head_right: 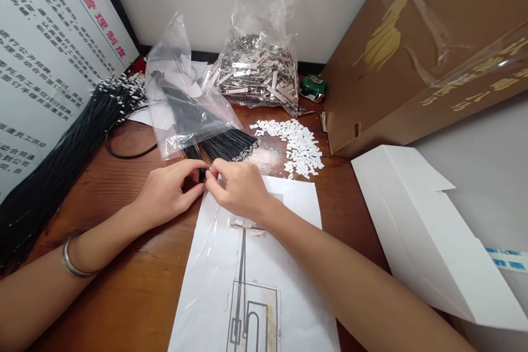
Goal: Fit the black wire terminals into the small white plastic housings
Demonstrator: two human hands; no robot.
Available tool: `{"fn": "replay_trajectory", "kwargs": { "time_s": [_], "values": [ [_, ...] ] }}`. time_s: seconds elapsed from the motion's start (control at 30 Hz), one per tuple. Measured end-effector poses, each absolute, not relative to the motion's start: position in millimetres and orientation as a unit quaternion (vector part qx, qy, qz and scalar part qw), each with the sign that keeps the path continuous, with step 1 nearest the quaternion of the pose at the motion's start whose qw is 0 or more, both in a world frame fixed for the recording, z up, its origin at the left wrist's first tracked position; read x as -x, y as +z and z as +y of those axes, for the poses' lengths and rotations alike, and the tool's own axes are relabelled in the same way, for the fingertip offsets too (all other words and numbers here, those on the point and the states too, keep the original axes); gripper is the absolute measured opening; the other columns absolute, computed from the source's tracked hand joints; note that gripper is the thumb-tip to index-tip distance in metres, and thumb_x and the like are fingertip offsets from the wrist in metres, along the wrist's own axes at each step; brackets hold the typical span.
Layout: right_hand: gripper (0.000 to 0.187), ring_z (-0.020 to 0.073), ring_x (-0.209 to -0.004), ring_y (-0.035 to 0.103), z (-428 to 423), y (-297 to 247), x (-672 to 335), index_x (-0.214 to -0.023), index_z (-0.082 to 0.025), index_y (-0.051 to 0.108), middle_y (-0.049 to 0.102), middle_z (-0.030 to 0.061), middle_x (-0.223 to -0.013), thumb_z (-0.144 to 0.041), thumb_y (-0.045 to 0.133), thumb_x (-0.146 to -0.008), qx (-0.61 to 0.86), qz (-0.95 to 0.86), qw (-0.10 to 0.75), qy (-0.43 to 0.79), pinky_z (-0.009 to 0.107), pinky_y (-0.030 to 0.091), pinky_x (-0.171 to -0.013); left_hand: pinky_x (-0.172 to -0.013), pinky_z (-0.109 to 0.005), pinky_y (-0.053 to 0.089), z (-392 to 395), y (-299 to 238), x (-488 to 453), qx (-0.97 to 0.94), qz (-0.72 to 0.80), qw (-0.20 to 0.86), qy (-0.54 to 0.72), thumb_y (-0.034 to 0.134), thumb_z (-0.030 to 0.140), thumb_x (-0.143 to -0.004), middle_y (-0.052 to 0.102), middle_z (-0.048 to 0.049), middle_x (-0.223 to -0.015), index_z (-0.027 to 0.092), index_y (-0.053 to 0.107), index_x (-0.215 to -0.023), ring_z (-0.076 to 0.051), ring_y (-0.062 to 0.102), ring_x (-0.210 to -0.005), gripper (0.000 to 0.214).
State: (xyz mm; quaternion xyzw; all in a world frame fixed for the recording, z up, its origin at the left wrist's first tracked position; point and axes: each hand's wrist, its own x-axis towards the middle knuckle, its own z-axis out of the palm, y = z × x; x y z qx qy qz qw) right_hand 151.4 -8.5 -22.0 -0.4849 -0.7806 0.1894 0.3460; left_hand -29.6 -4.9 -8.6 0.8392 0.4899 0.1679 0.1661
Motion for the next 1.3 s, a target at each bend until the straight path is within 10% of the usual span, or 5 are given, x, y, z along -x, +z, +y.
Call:
{"fn": "replay_trajectory", "kwargs": {
  "time_s": [1.3],
  "values": [
    [0.019,0.0065,-0.045,0.032,-9.0,-23.8,-154.7,-0.060,-0.018,0.051,0.040,-0.0072,-0.049,-0.016,0.054,-0.079,0.329,-0.845,0.368,0.205,0.021,0.028,-0.049,-0.067,-0.029,0.044,-7.1,-8.6,31.0,-0.849,0.480,0.140,0.172,0.055,0.024,-0.088,0.070,-0.0016,-0.094,0.020,0.065,-0.109,-0.019,0.066,-0.082,0.024]
  ]
}}
